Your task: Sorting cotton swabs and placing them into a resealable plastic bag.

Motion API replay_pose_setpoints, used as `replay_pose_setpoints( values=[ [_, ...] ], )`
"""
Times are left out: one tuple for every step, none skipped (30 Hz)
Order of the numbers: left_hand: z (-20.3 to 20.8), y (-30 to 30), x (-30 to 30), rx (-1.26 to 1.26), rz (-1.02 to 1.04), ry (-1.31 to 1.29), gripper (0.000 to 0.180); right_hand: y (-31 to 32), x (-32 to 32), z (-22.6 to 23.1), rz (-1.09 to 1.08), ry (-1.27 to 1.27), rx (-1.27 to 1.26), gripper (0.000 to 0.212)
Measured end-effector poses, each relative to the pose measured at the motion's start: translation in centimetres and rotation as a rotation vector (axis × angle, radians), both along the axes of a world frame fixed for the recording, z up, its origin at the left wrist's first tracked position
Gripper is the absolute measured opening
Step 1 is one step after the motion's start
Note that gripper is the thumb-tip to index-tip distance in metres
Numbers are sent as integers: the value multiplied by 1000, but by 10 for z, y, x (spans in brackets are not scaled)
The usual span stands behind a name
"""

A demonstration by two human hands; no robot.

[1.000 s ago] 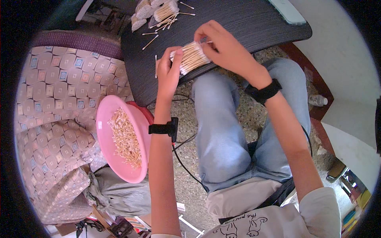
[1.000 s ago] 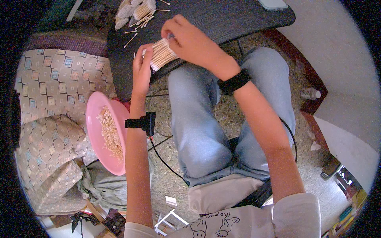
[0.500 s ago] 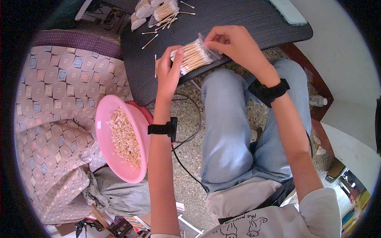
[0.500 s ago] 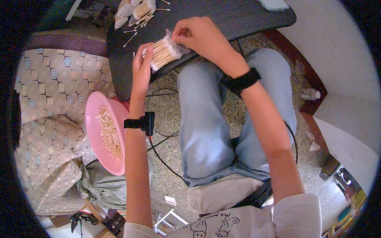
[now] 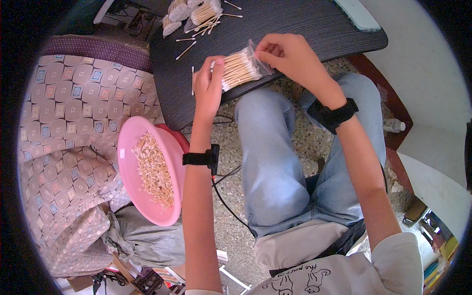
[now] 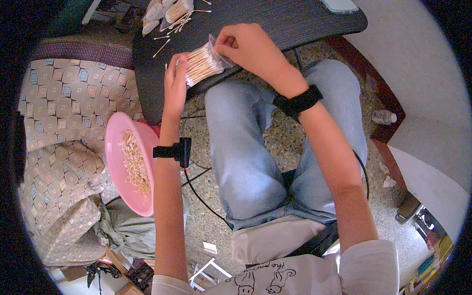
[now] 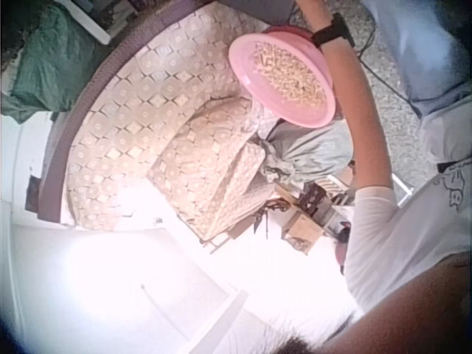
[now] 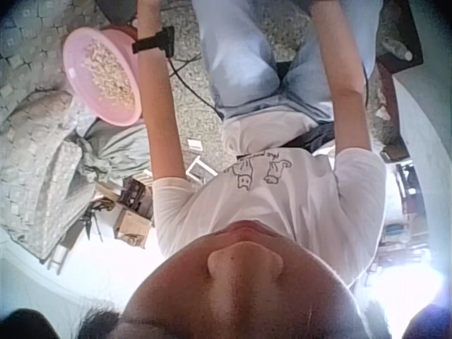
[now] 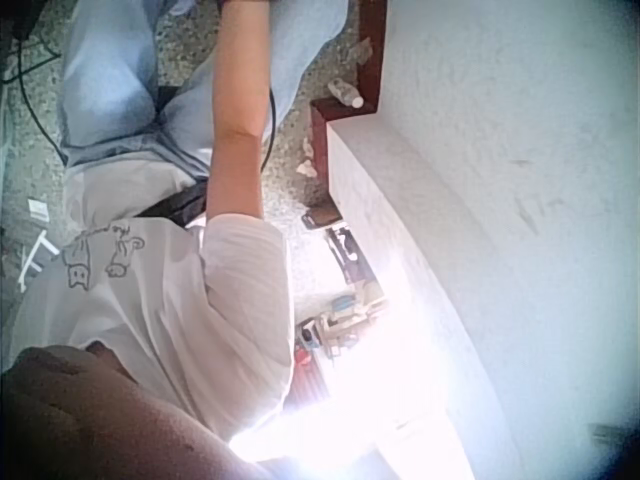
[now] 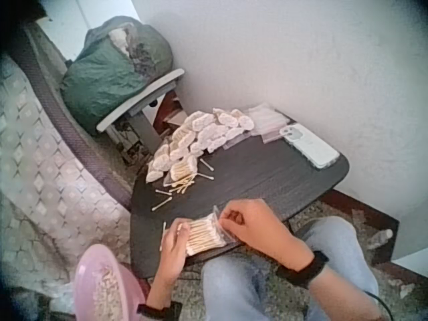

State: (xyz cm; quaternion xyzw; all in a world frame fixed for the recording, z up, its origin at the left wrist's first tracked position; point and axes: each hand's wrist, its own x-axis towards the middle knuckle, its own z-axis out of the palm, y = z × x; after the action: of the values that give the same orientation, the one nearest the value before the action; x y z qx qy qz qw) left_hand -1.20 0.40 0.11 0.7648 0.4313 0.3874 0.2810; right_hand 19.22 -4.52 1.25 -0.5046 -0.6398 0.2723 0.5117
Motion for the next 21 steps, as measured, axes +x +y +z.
replay_pose_setpoints(
  values=[
    [0,0,0,8,5,7,35,0,-3,-1,-17,-21,26,18],
    [1,0,1,-2,7,11,34,-1,-4,-2,-38,-43,51,18],
    [1,0,2,-13,9,15,34,0,-6,-3,-36,-35,56,19],
    [2,0,3,-23,11,19,34,1,-7,-5,-34,-26,61,19],
    [1,0,2,-21,17,19,34,2,-9,-5,-26,-17,67,20],
    [1,0,1,-19,21,20,34,2,-11,-5,-37,-21,47,20],
    [0,0,0,-17,26,21,34,1,-12,-4,-48,-26,28,21],
    [1,-1,0,-22,25,22,34,0,-13,-3,-61,-31,8,22],
    [1,-1,1,-27,24,23,34,0,-13,-3,-71,-37,11,23],
    [2,-1,1,-32,22,23,34,1,-12,-3,-81,-42,14,23],
    [1,-1,1,-38,24,20,34,1,-12,-2,-92,-48,17,24],
    [0,0,1,-44,26,16,34,0,-11,-1,-131,-33,31,27],
    [-1,0,1,-49,26,13,34,0,-10,0,-171,-18,46,29],
    [-2,1,0,-36,29,13,34,-1,-11,2,-204,-1,61,32],
    [-3,1,-1,-23,31,14,35,-2,-11,6,-180,-1,-5,34],
    [-4,1,-3,-11,33,14,35,-6,-9,11,-155,-2,-70,37],
    [-4,1,-3,-17,34,17,35,-8,-8,13,-134,-5,-136,39],
    [-4,2,-3,-24,36,21,36,-10,-9,13,-122,13,-137,40],
    [-5,2,-3,-31,38,24,36,-11,-11,12,-109,31,-139,41],
    [-5,2,-2,-36,38,20,36,-12,-12,11,-99,50,-140,43],
    [-5,2,-1,-41,39,16,36,-11,-13,9,-117,55,-123,42]
  ],
)
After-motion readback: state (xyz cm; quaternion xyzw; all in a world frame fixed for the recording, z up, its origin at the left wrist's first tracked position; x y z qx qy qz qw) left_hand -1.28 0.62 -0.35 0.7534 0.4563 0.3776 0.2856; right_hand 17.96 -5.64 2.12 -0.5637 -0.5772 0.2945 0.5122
